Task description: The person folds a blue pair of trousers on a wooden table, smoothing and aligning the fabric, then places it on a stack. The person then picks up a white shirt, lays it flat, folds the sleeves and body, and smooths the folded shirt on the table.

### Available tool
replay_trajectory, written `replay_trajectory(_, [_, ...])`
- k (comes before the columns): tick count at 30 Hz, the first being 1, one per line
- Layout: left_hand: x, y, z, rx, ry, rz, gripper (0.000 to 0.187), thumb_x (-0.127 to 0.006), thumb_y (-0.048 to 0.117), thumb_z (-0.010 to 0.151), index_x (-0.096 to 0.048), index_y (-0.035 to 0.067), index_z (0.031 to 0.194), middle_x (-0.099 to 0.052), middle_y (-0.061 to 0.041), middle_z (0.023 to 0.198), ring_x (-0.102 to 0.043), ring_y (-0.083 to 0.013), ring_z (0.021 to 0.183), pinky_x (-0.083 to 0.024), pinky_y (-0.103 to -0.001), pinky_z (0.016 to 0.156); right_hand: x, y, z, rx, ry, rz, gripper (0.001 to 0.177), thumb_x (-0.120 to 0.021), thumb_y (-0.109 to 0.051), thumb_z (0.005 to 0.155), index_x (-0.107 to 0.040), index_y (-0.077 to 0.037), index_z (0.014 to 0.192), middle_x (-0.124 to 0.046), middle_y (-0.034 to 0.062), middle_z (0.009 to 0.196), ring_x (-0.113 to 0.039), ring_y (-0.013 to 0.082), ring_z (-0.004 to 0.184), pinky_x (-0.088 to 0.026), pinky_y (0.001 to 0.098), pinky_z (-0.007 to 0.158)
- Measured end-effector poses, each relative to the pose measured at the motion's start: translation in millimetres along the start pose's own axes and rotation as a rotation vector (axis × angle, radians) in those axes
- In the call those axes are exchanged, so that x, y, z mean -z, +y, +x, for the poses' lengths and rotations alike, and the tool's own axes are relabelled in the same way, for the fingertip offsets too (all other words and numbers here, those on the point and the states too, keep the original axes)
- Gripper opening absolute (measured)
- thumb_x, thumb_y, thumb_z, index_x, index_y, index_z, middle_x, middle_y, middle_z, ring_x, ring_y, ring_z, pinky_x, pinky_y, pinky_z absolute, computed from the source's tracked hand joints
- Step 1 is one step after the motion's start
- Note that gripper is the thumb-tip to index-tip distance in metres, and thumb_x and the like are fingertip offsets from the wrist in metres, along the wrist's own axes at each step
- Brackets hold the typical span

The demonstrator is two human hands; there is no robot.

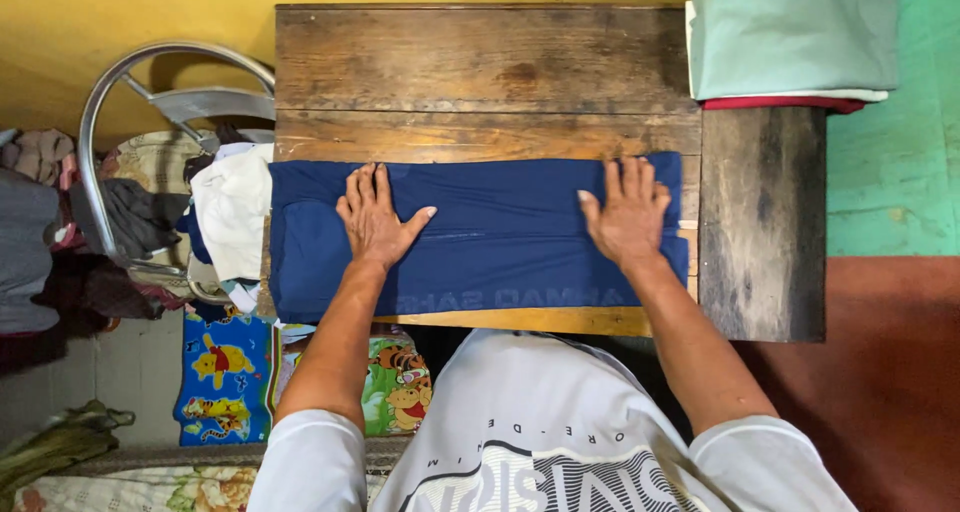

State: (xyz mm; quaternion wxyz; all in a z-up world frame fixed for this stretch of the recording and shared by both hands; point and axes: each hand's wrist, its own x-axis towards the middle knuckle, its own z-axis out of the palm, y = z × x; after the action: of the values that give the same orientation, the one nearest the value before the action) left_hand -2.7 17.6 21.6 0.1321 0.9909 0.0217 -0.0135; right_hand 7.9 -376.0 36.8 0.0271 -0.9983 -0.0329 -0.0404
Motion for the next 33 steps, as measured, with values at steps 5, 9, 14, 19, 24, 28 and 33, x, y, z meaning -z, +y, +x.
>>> replay_trajectory(5, [-3, 1, -3, 0.03, -0.034, -0.005, 0.108, -0.058, 0.078, 0.083, -0.03, 0.008, 0.159, -0.028, -0.015, 0.163, -0.018, -0.0359, 0.152, -0.021, -0.059, 0.114, -8, 30, -2, -0.132, -0.195, 0.036, 0.071, -0.032, -0.059, 0.107, -0.037, -0.012, 0.16, -0.029, 0.0137, 0.169, -0.013, 0.0301, 0.157, -0.012, 0.0521, 0.12])
replay_trajectory(9, [-5, -1, 0, 0.019, -0.003, 0.013, 0.108, -0.059, 0.078, 0.082, -0.03, 0.008, 0.159, -0.029, -0.016, 0.163, -0.019, -0.0364, 0.152, -0.021, -0.06, 0.115, -13, 32, 4, -0.145, -0.205, 0.056, 0.073, -0.027, -0.062, 0.108, -0.035, -0.013, 0.161, -0.026, 0.0136, 0.169, -0.009, 0.0295, 0.158, -0.009, 0.0528, 0.12])
replay_trajectory(14, [-11, 1, -2, -0.039, 0.149, 0.041, 0.103, -0.065, 0.072, 0.083, -0.036, 0.005, 0.156, -0.034, -0.019, 0.159, -0.025, -0.0392, 0.148, -0.025, -0.06, 0.109, -9, 30, 2, -0.122, -0.145, 0.079, 0.071, -0.033, -0.059, 0.108, -0.037, -0.012, 0.16, -0.029, 0.0152, 0.167, -0.014, 0.0313, 0.156, -0.013, 0.0537, 0.118])
replay_trajectory(19, [-17, 38, -15, -0.175, 0.421, 0.121, 0.079, -0.077, 0.042, 0.086, -0.048, 0.004, 0.149, -0.044, -0.021, 0.148, -0.035, -0.0444, 0.14, -0.031, -0.059, 0.101, -16, 30, 0, -0.107, -0.077, 0.082, 0.069, -0.036, -0.057, 0.108, -0.04, -0.011, 0.159, -0.033, 0.0158, 0.165, -0.017, 0.0319, 0.154, -0.015, 0.0542, 0.117])
replay_trajectory(24, [-37, 80, -50, -0.364, 0.228, -0.1, 0.047, -0.071, 0.031, 0.09, -0.063, 0.01, 0.131, -0.055, -0.013, 0.139, -0.042, -0.0353, 0.139, -0.035, -0.055, 0.101, -18, 32, -2, -0.081, -0.031, 0.033, 0.068, -0.04, -0.058, 0.107, -0.048, -0.011, 0.155, -0.04, 0.0153, 0.161, -0.023, 0.0308, 0.153, -0.017, 0.0522, 0.115])
replay_trajectory(28, [-42, 69, -63, -0.296, 0.29, -0.05, 0.049, -0.065, 0.041, 0.095, -0.062, 0.011, 0.134, -0.058, -0.013, 0.135, -0.047, -0.0331, 0.136, -0.034, -0.052, 0.103, -15, 33, -1, -0.115, -0.097, 0.023, 0.07, -0.034, -0.061, 0.108, -0.046, -0.013, 0.157, -0.037, 0.0127, 0.164, -0.019, 0.0286, 0.154, -0.015, 0.0508, 0.116])
replay_trajectory(33, [-47, 66, -64, -0.277, 0.337, -0.04, 0.049, -0.061, 0.044, 0.097, -0.063, 0.011, 0.134, -0.059, -0.013, 0.134, -0.048, -0.0336, 0.134, -0.035, -0.051, 0.103, -15, 31, 2, -0.131, -0.108, 0.015, 0.072, -0.033, -0.062, 0.108, -0.045, -0.013, 0.158, -0.035, 0.0126, 0.165, -0.017, 0.0282, 0.155, -0.014, 0.0508, 0.116])
